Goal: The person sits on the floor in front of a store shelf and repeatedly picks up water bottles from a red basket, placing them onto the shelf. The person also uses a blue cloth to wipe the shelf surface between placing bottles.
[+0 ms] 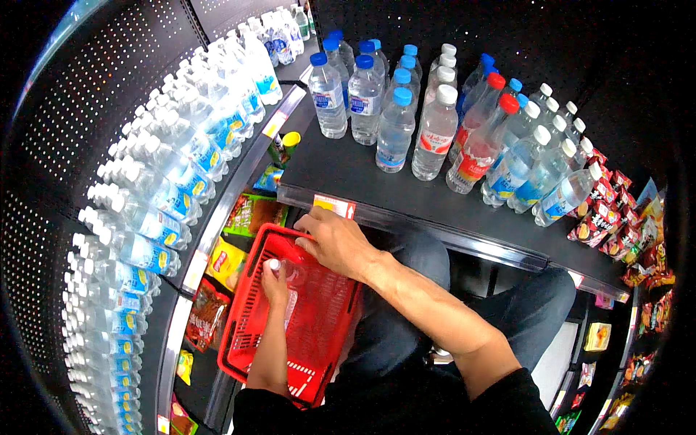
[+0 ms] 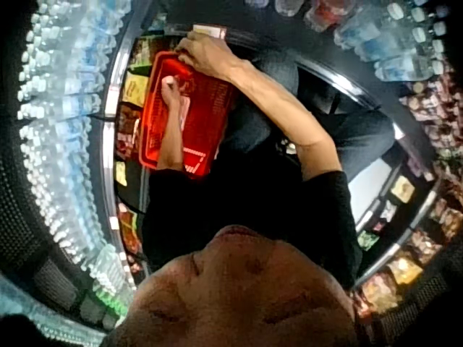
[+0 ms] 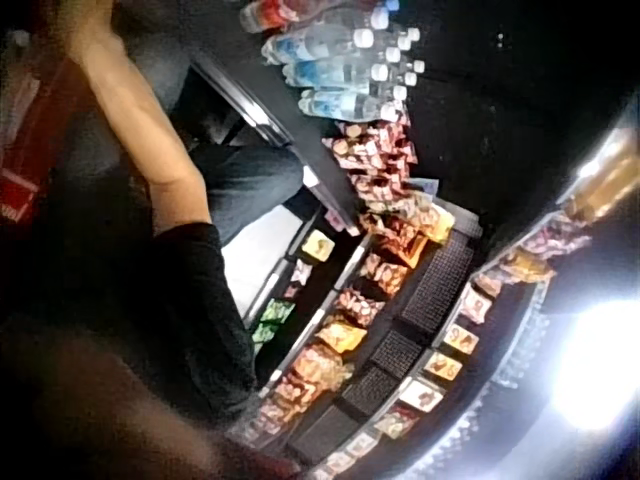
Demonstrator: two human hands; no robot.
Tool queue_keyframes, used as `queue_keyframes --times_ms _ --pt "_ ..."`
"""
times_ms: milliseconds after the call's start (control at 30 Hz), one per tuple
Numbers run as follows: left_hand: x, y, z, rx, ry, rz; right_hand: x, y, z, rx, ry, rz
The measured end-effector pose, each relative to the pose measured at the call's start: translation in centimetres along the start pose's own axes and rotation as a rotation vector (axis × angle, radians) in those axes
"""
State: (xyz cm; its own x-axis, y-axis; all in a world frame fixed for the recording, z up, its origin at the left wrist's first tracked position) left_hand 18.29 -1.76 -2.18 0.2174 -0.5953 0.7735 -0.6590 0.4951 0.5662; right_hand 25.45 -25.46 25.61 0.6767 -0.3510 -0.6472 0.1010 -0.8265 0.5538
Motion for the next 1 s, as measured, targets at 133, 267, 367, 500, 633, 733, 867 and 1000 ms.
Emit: queue_keyframes --times_ms 133,267,367,500,633,733,867,1000 --pt "1.5 0.6 -0.1 0.043 -0.134 -0.107 0.5 1.1 -0.6 0.062 -0.063 0.033" --pt "3.9 1.9 -0.4 0.065 -0.127 -0.163 1.4 3.7 -1.5 0.272 -0.124 -0.069" --pt "9.9 3.0 -2.1 0.126 -0.155 0.033 3.2 5.8 -2.1 0.425 -0.209 -0.179" --pt "23.1 3.8 -6.6 0.085 -0.27 0.397 4.9 7.4 -2.7 0.572 -0.333 -0.343" --pt "36.9 1.5 -10.0 -0.034 -0.443 0.525 6.0 8.8 -2.3 0.648 -0.345 -0.353" --pt "43.7 -0.4 -12.3 -0.032 -0.614 0.508 5.7 8.6 -2.4 0.653 -0.363 -0.406" --pt "49.1 -4.5 -14.4 0.04 -0.738 0.449 6.3 9.0 -2.3 0.68 -0.355 -0.373" --pt "51.0 -6.8 -16.0 0.053 -0.721 0.338 6.2 8.8 -2.4 0.684 -0.352 -0.413"
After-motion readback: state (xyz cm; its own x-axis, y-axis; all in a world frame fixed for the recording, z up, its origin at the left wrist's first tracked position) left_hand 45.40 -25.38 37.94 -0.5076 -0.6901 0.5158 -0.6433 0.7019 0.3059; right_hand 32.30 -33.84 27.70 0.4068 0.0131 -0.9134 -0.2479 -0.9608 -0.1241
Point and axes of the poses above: each hand's wrist, its own z-axis away from the middle knuckle, its own y-axis out of the back of the hand, x = y × z, the point moved 10 cm from there along -z, towards the middle knuckle, and after that the axes turned 11 degrees about x, right-handed, at the moved point
